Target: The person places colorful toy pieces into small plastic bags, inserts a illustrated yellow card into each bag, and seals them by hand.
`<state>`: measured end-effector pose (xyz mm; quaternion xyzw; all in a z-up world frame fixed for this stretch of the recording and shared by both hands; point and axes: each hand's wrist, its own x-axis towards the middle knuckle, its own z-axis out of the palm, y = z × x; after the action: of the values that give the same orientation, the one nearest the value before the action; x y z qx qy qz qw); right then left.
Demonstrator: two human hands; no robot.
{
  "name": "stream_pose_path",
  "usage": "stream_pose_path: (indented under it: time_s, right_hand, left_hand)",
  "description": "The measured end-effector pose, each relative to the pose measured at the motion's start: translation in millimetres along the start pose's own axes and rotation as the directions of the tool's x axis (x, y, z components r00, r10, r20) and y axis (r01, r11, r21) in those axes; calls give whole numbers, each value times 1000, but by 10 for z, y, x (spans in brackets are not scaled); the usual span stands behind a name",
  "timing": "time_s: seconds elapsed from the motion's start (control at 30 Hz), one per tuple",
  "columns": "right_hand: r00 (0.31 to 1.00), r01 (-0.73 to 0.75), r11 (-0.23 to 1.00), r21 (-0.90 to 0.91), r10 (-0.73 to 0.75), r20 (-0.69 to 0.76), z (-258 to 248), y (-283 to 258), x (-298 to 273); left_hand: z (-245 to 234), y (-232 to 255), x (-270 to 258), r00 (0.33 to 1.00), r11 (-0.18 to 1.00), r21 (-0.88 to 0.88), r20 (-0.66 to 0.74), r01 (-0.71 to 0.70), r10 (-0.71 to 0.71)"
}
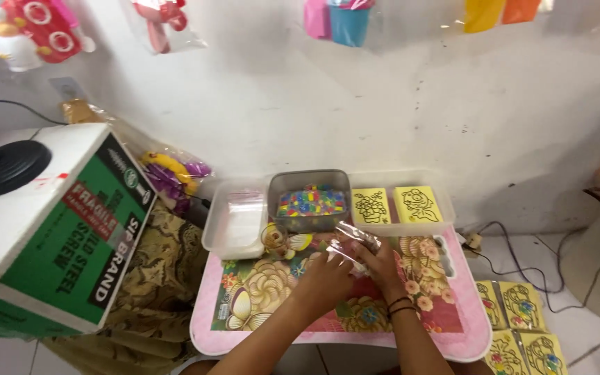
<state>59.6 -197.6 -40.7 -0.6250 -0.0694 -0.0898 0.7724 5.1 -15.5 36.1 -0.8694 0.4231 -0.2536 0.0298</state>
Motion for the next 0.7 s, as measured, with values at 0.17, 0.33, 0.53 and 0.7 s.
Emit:
stream_pose_path:
  time_s: [0.17, 0.33, 0.53, 0.7]
  right_hand:
    - [993, 55, 998, -24, -52, 107, 85, -318, -5]
    - [992, 50, 999, 18, -51, 117, 50, -205, 40]
    - [995, 40, 998, 56, -45, 91, 62, -267, 7]
    - [994, 60, 990, 125, -71, 87, 76, -338, -17]
  left_hand:
    - [-350, -185, 36, 990, 961, -255, 110, 109, -84]
    - [-291, -256, -67, 889, 683, -641, -2, 350, -458]
    - [-243, -215, 0, 743, 79, -871, 363, 485, -562]
    - [-442, -233, -8, 582, -255, -789, 593, 559, -557]
